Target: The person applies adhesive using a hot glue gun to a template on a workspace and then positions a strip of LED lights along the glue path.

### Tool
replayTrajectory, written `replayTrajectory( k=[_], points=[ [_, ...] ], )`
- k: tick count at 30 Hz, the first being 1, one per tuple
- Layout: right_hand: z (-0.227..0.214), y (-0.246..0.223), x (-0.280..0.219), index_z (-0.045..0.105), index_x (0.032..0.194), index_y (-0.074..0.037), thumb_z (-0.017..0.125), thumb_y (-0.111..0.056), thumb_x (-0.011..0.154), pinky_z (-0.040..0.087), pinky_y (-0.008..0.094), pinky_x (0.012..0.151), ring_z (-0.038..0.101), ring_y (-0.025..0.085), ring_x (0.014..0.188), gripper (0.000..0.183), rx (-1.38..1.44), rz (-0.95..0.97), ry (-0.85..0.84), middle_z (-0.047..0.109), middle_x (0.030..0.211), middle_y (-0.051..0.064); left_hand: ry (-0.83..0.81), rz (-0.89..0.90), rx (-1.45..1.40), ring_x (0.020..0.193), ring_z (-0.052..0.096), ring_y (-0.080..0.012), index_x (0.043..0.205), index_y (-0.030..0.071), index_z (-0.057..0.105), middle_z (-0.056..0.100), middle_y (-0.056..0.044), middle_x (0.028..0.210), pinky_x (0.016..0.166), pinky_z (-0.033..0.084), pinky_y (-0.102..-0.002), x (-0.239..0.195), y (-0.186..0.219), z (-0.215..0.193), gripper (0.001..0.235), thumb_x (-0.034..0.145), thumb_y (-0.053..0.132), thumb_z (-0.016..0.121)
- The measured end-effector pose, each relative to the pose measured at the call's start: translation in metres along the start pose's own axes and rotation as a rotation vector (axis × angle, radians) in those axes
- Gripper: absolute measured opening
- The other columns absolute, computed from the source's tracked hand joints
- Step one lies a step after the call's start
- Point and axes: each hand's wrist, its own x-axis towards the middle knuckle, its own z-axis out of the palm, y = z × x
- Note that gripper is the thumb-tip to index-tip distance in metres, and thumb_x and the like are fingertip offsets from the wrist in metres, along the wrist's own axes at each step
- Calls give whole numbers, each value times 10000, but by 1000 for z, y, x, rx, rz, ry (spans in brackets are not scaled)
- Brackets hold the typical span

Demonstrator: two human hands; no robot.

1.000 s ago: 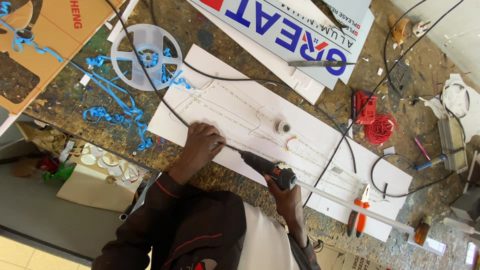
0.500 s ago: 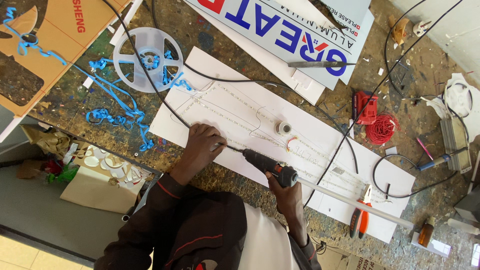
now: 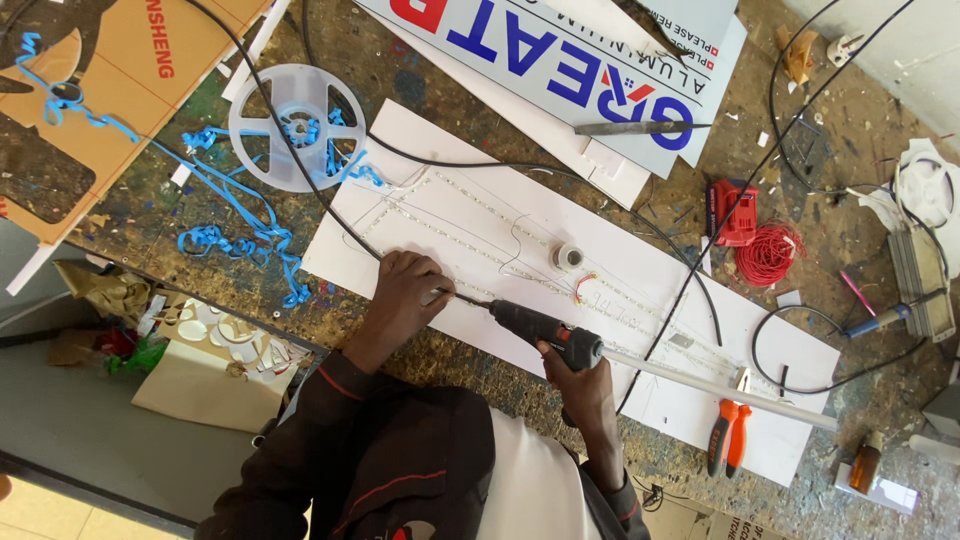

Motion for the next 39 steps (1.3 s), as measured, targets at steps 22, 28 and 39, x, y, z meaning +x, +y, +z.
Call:
replayTrajectory(
  k=[22,28,39],
  points=[
    [-4,41,-9,899,1004,-26,972,-407,933,542,385,642,672,219,484,395,-10,86,65,753,584,148,-33,18,44,1242,655,-244,1147,305,845,714,19,1147,1218,381,-639,4,9,-13,178,1146,432,720],
    [4,17,-19,870,1090,1,1002,-390,889,571,421,672,740,265,588,459,-6,98,89,783,679,204,-50,11,51,1221,668,-241,1137,306,853,722,22,1125,1214,384,-647,7,11,-17,170,1126,437,746],
    [-39,42,-21,751,916,-23,901,-159,971,529,331,507,645,216,421,210,164,-49,98,712,531,157,-57,4,52,1169,663,-208,1097,325,872,724,52,1084,1186,376,-631,4,6,-10,139,1079,442,800]
  ],
)
